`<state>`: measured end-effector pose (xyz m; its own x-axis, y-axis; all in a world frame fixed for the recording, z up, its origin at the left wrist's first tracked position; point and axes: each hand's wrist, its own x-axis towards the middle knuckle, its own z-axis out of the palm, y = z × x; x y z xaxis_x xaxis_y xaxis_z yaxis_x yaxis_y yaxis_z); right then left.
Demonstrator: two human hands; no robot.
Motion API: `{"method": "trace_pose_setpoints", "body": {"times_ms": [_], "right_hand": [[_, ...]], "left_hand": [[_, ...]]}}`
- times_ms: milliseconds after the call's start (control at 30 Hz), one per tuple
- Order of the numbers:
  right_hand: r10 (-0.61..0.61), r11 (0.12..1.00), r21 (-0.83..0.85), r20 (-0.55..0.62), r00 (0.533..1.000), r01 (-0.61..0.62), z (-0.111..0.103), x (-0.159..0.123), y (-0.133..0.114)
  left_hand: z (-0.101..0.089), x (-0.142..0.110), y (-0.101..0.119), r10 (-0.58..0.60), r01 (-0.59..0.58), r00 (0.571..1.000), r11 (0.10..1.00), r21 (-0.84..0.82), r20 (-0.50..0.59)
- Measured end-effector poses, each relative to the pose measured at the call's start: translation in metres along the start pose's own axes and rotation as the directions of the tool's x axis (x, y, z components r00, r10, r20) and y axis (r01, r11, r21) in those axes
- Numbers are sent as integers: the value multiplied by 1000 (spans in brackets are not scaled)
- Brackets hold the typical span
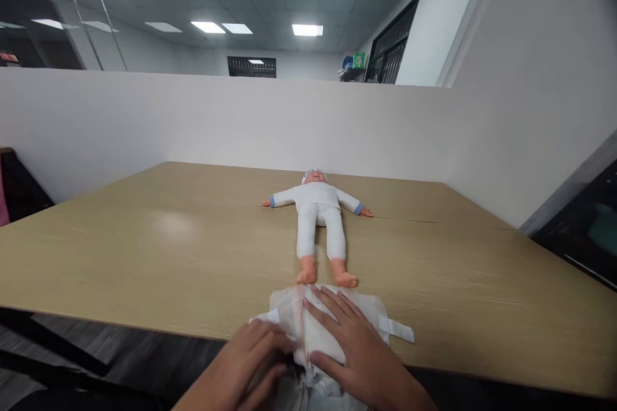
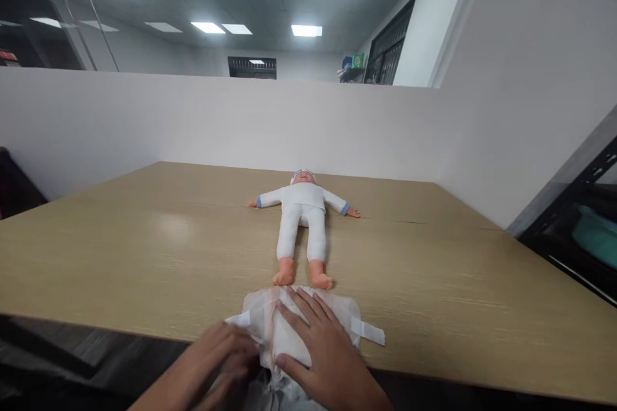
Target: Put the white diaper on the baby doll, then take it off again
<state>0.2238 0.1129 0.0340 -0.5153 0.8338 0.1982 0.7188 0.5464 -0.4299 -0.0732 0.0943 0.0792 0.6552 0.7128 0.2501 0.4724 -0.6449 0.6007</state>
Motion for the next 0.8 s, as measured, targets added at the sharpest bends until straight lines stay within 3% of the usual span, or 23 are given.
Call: {"method": "trace_pose_setpoints", "body": {"times_ms": [100,167,233,300,400,567,667,800], "right_hand": [[14,1000,9,37,999,-15,-4,1,-3],[16,1000,12,52,999,-17,-6,1,-5],[13,1000,13,48,999,-13,-8,2,-6],[9,1000,12,38,999,-10,-8,2,-6],[11,1000,7,24,1000,-11,-7,3,-4],[11,1000,-15,50,999,-11,-3,5,2],[-2,1000,-24,79,997,4,-1,6,7],[-27,999,-18,136,990,30,-4,11,15]], "left_hand": [[-24,58,-24,106,-87,991,973,214,-82],[-29,100,-53,113,-54,985,921,386,-133],[-25,136,-82,88,-24,991,865,501,-104],[-19,165,-100,109,-76,994,827,557,-26],[-10,195,-102,211,-263,965,761,592,158],[-3,223,-83,349,-563,822,622,544,451],[-2,234,-83,401,-619,780,609,496,481],[3,246,-88,519,-663,747,620,419,416]]}}
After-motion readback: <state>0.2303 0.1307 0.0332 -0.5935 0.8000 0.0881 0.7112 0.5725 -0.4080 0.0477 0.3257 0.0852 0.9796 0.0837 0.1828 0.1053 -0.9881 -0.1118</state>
